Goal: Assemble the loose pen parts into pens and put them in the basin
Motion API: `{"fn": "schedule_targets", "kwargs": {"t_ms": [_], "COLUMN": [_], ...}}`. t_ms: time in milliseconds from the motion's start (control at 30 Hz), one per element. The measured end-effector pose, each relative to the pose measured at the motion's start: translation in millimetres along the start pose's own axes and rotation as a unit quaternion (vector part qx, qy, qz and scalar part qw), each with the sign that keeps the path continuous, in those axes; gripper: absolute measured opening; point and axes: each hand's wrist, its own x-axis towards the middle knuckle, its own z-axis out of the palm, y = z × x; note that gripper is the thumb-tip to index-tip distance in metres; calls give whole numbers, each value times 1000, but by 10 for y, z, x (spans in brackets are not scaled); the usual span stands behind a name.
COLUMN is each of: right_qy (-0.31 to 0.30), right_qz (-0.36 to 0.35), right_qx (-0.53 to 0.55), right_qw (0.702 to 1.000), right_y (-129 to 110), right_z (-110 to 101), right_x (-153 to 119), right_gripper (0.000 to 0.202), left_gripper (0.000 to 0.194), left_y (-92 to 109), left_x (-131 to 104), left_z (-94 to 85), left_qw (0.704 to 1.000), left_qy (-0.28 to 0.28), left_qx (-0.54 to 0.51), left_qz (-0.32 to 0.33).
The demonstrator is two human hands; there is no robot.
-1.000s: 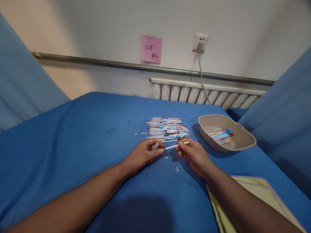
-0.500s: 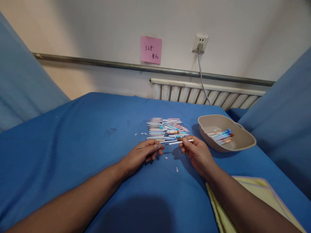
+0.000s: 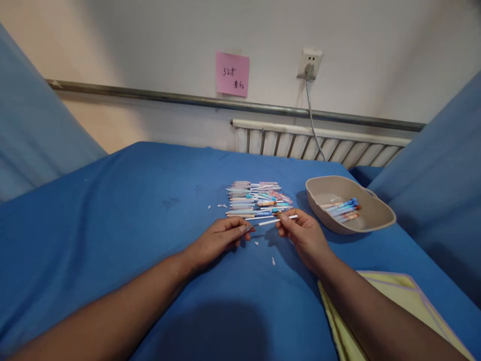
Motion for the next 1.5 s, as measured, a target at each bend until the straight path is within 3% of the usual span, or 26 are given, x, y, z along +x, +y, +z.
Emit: {"fn": "schedule_targets", "kwargs": {"t_ms": [367, 900, 1300, 1500], "right_qy": [6, 1, -21, -60], "right_qz": [-16, -16, -66, -77], "right_qx": [-27, -33, -125, -156], "right_qw": [1000, 999, 990, 983], "right_y": [-14, 6, -32, -35], "right_z": [3, -21, 29, 60], "right_x": [8, 11, -55, -97], "right_gripper": [26, 24, 23, 24], "left_gripper": [27, 27, 23, 26], "left_y": [-9, 22, 9, -14], "left_x": [14, -8, -25, -36], "left_z": [-21, 4, 19, 47], "left_qw": [998, 1000, 998, 998], "left_qy": [-1, 14, -19, -61], "left_qx": [60, 2, 59, -23], "left_qz": [13, -8, 13, -17]}}
